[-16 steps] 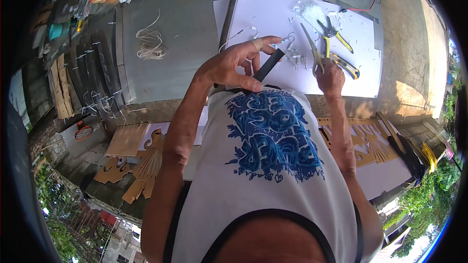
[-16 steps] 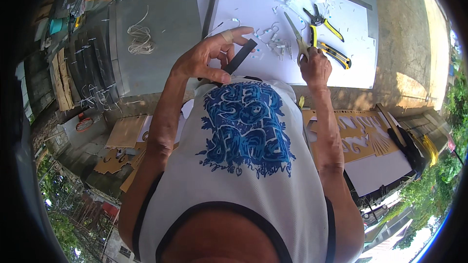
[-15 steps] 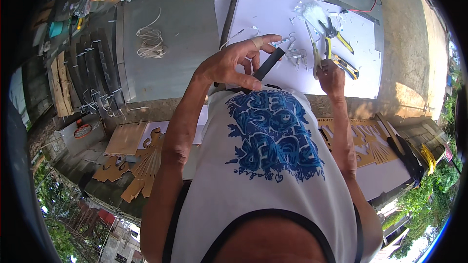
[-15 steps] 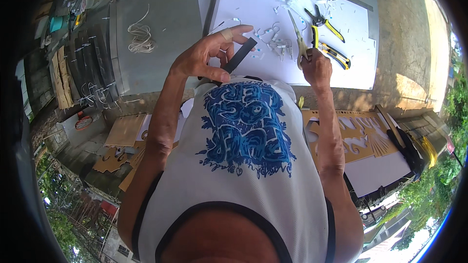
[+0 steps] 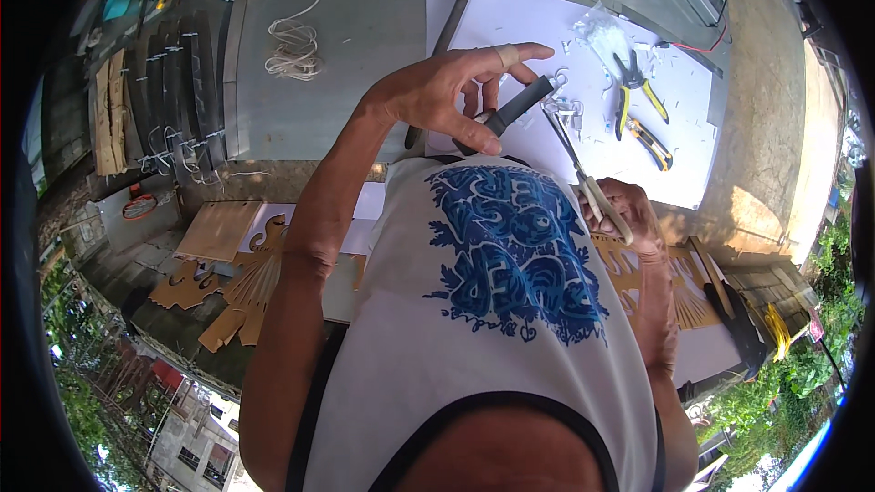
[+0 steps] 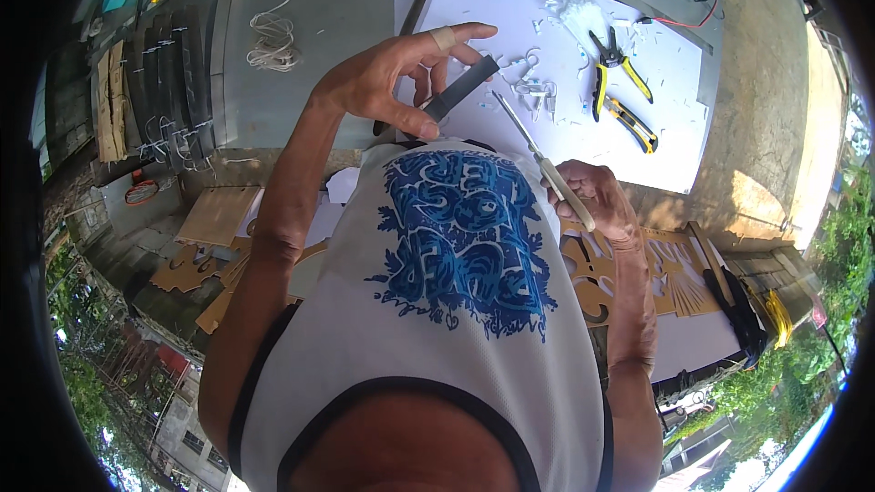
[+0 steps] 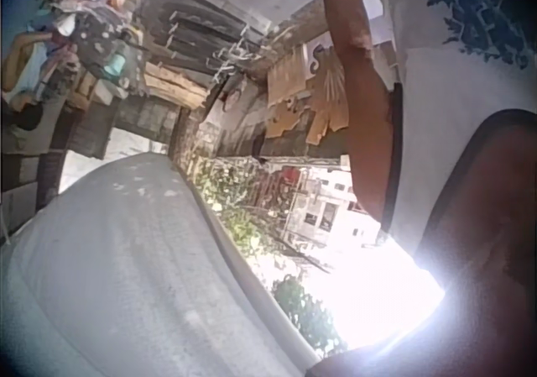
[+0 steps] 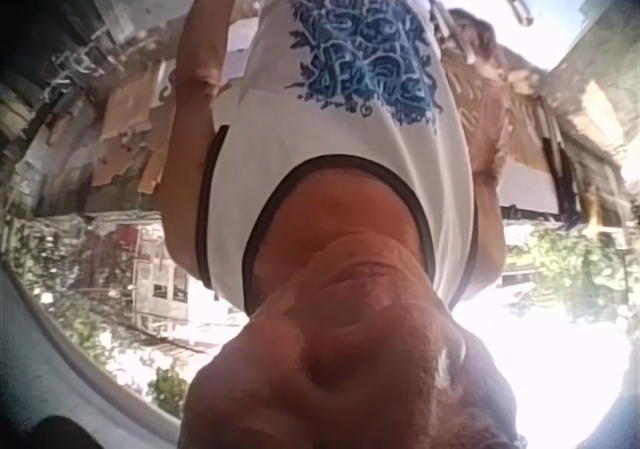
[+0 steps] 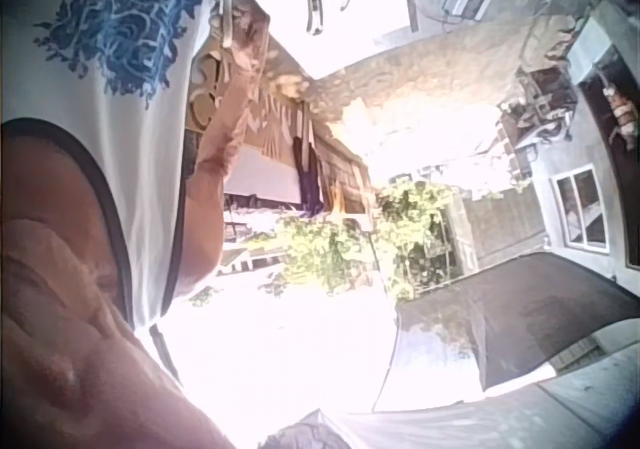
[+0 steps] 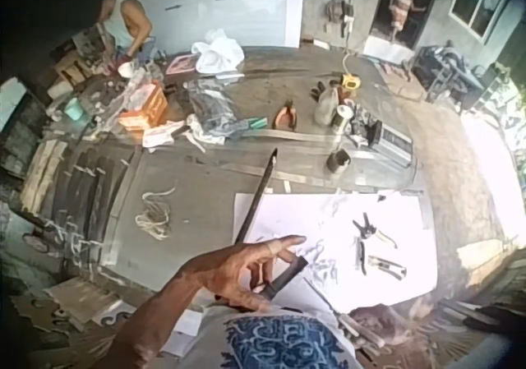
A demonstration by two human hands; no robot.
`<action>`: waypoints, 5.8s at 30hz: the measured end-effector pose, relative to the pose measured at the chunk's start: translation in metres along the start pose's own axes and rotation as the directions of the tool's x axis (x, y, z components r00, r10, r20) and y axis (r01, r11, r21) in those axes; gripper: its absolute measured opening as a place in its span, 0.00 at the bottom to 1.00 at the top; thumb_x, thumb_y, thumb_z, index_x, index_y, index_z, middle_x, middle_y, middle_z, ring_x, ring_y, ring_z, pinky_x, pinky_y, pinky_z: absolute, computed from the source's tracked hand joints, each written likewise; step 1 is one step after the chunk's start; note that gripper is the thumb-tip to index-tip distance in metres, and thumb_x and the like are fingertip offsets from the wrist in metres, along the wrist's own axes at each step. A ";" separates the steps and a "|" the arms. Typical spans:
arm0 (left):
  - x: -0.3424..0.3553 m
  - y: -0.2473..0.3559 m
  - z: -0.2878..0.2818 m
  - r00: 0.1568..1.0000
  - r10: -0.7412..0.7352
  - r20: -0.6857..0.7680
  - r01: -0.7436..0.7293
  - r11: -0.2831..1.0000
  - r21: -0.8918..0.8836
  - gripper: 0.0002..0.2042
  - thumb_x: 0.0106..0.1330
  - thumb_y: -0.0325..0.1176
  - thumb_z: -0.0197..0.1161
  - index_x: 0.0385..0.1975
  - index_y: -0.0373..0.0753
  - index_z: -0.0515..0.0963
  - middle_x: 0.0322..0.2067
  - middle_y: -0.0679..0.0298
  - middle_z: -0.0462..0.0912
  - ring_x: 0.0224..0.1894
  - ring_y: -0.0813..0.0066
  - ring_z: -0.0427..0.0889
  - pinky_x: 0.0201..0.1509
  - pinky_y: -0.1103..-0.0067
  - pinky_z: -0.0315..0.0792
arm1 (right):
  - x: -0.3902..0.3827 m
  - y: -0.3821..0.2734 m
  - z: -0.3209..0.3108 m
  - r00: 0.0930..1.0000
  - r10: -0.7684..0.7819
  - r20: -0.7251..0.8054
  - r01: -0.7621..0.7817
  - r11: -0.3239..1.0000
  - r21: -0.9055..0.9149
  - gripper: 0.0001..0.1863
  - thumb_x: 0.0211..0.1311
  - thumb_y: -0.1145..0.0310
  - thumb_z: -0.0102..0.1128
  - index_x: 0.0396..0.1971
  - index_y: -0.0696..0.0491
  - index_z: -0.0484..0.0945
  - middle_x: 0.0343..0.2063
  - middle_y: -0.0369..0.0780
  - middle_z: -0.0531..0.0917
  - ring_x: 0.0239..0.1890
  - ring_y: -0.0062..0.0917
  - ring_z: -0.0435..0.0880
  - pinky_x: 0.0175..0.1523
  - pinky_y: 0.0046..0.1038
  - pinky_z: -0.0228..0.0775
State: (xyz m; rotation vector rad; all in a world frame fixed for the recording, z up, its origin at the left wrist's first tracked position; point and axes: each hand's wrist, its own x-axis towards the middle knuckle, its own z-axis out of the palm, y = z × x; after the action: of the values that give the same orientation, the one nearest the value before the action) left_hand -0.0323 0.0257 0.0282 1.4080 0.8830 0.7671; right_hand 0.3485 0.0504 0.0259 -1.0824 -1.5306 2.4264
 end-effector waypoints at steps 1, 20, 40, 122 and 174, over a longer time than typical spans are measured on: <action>0.000 0.000 0.001 1.000 -0.003 -0.003 0.003 1.000 0.011 0.57 0.42 0.49 0.81 0.75 0.39 0.57 0.59 0.39 0.76 0.38 0.66 0.84 0.35 0.76 0.80 | 0.003 0.000 0.001 1.000 -0.004 0.013 0.004 1.000 0.002 0.20 0.47 0.83 0.64 0.44 0.67 0.81 0.36 0.42 0.84 0.35 0.20 0.81 0.38 0.20 0.76; 0.004 -0.006 0.010 1.000 0.011 0.014 -0.011 1.000 0.009 0.58 0.40 0.50 0.82 0.75 0.40 0.58 0.58 0.46 0.79 0.37 0.67 0.85 0.37 0.73 0.81 | 0.027 -0.011 0.024 0.997 -0.007 -0.078 0.005 1.000 -0.023 0.14 0.56 0.81 0.72 0.44 0.62 0.84 0.30 0.37 0.86 0.31 0.15 0.82 0.35 0.18 0.76; 0.075 -0.066 0.033 0.914 0.140 -0.380 0.126 0.793 0.596 0.61 0.43 0.42 0.81 0.77 0.40 0.47 0.64 0.41 0.69 0.50 0.53 0.82 0.54 0.67 0.79 | 0.046 0.042 -0.026 0.709 -0.401 -0.580 -0.353 0.511 -0.784 0.12 0.60 0.70 0.66 0.43 0.53 0.80 0.29 0.43 0.88 0.28 0.34 0.88 0.39 0.35 0.78; -0.011 -0.022 0.043 0.700 -0.222 -0.679 0.180 0.975 -0.133 0.08 0.68 0.29 0.67 0.42 0.32 0.84 0.27 0.62 0.85 0.20 0.81 0.80 0.21 0.84 0.72 | 0.177 -0.028 0.033 0.970 -0.224 -0.094 0.230 0.728 0.646 0.09 0.64 0.74 0.67 0.42 0.60 0.84 0.40 0.48 0.87 0.43 0.38 0.88 0.51 0.34 0.79; -0.008 -0.035 0.050 0.622 -0.499 -0.603 -0.008 0.766 -0.643 0.11 0.64 0.30 0.72 0.41 0.29 0.86 0.27 0.61 0.85 0.18 0.88 0.70 0.18 0.88 0.59 | 0.167 -0.017 0.067 0.972 -0.085 -0.221 0.195 0.814 0.548 0.11 0.64 0.72 0.68 0.45 0.57 0.85 0.35 0.39 0.87 0.30 0.23 0.82 0.36 0.26 0.70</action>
State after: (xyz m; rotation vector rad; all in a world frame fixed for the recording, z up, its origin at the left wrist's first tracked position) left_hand 0.0055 -0.0070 -0.0082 0.3140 1.2979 1.3020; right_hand 0.1789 0.0762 -0.0301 -0.9829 -0.7125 2.3513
